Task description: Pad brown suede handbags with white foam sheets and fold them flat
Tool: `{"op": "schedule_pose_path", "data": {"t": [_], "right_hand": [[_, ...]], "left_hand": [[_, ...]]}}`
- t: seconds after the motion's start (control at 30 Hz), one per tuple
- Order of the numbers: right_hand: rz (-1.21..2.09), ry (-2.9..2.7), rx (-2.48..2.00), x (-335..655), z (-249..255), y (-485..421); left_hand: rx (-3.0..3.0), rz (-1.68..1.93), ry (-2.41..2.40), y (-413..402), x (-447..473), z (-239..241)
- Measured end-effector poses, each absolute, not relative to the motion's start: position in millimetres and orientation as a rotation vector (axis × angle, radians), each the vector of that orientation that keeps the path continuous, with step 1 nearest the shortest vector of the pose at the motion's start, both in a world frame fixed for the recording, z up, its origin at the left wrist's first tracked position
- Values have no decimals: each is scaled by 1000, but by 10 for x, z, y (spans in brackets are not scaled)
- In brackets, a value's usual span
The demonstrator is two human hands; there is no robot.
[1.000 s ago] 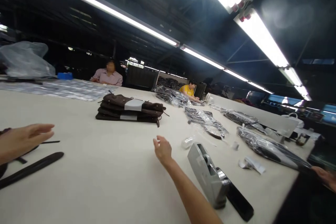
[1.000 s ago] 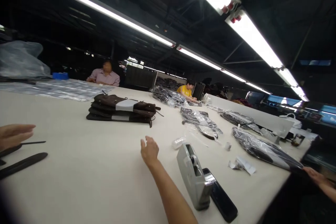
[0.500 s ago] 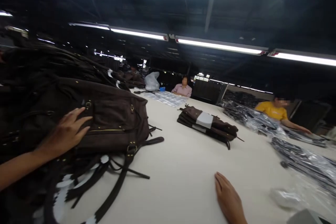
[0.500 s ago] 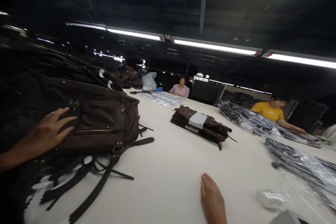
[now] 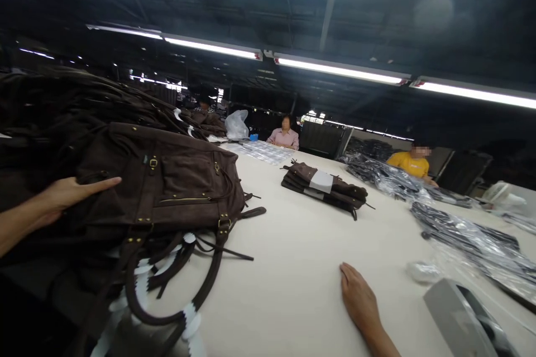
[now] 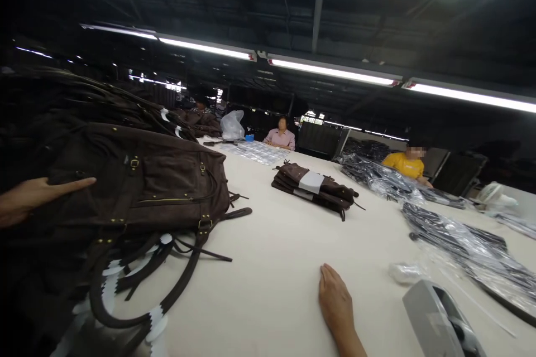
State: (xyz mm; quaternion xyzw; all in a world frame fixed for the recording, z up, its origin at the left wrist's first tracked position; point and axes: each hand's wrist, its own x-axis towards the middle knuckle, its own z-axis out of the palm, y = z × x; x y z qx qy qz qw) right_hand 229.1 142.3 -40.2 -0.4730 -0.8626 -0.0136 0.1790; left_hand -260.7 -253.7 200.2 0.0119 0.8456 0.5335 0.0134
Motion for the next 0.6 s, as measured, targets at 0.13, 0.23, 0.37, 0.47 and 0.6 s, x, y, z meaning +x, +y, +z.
{"op": "schedule_pose_path", "data": {"t": [0.13, 0.23, 0.37, 0.47, 0.6], "right_hand": [[-37, -2394, -1338, 2280, -368, 1323], [-7, -2350, -1307, 2281, -362, 1284], [159, -2260, -1281, 2244, -318, 1166], [421, -2096, -1169, 2162, -229, 911], [845, -1918, -850, 2065, 0, 396]], "left_hand": [[119, 1842, 2645, -2238, -2314, 2370], [526, 1994, 2632, -1948, -2061, 2628], [1250, 2007, 2476, -1426, -1481, 2976], [1560, 2050, 2395, -1024, -887, 3304], [1530, 2106, 2422, -628, -216, 3796]]}}
